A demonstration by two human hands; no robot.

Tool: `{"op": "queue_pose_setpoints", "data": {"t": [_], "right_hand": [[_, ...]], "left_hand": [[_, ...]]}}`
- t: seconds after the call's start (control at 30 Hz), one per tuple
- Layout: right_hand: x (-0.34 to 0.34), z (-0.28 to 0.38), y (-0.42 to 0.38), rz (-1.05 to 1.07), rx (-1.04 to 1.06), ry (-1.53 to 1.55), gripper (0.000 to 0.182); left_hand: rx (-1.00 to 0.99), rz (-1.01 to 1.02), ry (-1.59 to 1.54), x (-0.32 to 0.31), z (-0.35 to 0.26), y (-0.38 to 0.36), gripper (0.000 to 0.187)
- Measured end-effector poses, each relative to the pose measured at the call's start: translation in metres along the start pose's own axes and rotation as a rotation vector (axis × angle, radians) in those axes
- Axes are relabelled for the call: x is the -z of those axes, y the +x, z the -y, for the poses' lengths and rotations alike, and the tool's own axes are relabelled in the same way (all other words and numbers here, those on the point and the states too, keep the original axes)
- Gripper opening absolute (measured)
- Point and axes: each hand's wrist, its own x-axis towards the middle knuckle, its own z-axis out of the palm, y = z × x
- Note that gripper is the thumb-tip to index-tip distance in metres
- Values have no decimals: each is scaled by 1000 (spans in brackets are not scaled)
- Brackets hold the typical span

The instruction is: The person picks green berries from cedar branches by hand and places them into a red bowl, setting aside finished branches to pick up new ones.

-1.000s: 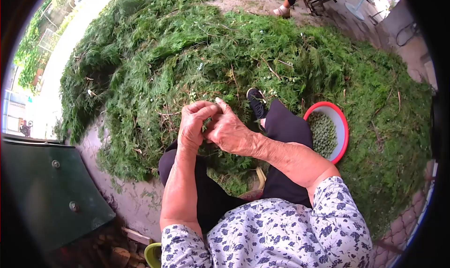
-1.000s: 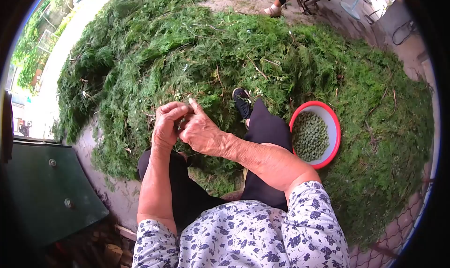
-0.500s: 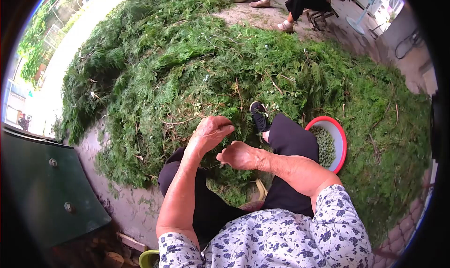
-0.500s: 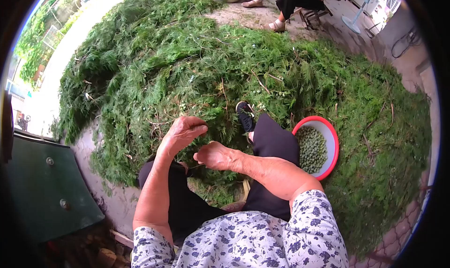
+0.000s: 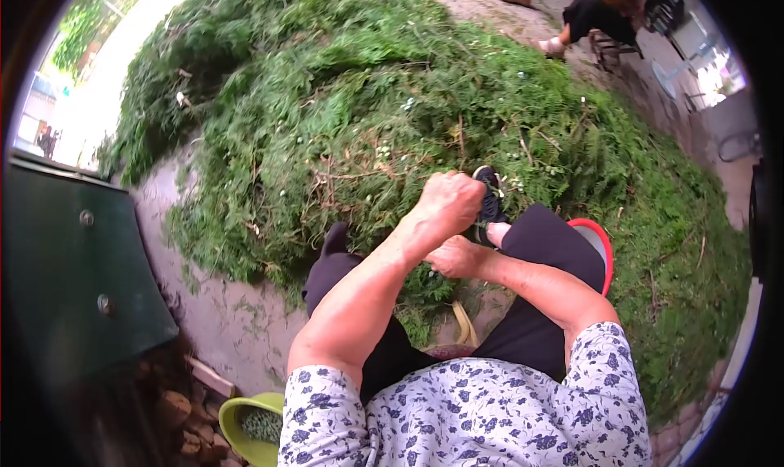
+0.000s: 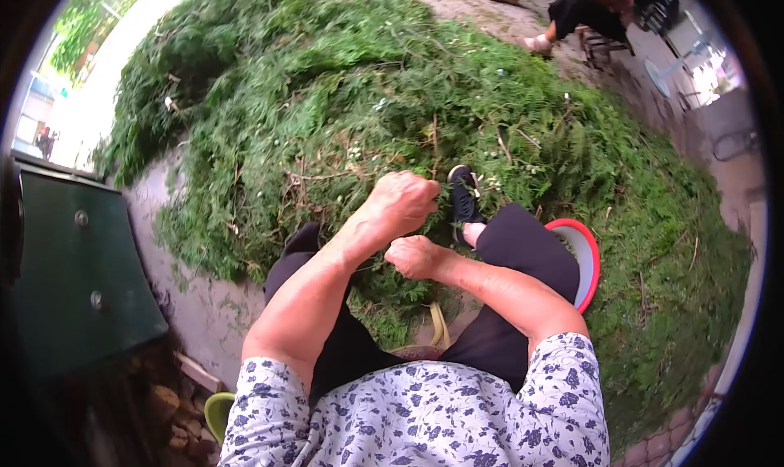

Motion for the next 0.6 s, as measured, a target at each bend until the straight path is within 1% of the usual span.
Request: {"op": "queue_pose_setpoints", "data": {"t": [0.03,0.07,0.1,0.13,0.2,0.27,0.3,0.33,0.37,0.4,0.43,0.47,0.5,0.53,0.57,0.6], "right_hand": [[-21,-12,11,-32,-105,133,12],[-7,2,30,-62,-215,263,17],[20,21,9,-258,-315,901,27],[-61,-38,20,-176,-421,1174,29],[-70,-55,69,-72,-395,725,32],[-39,-33,104,-398,-325,196,33],[-17,-27,120,-378,-365,263,39],[-16,-31,133,-376,-363,268,39],[-17,-33,145,-443,-390,216,43],[-18,-35,153,-509,-415,166,47],[-12,-35,159,-458,-455,50,44],[-6,-34,163,-454,-451,54,44],[0,-32,164,-295,-533,-48,38],[4,-33,164,-136,-614,-154,31],[-5,-43,163,-204,-591,-332,14],[-18,-58,155,-205,-592,-342,14]], "left_hand": [[-36,-39,-3,-3,1,1,13],[-9,-104,-42,-4,-3,1,6],[-21,-117,-46,-4,-5,3,6],[-34,-128,-49,-2,-7,3,6],[-41,-151,-63,-1,-7,2,6],[-31,-162,-51,0,-6,-2,5],[-14,-184,-73,0,-2,-4,4],[3,-206,-92,2,1,-6,4],[13,-259,-139,4,4,-9,5],[21,-256,-138,7,6,-12,5],[51,-267,-122,11,9,-15,6],[81,-280,-107,14,11,-19,7],[126,-269,-113,17,11,-23,7],[126,-272,-115,18,12,-26,7],[139,-252,-94,20,13,-28,7],[149,-236,-74,23,13,-30,8]]}}
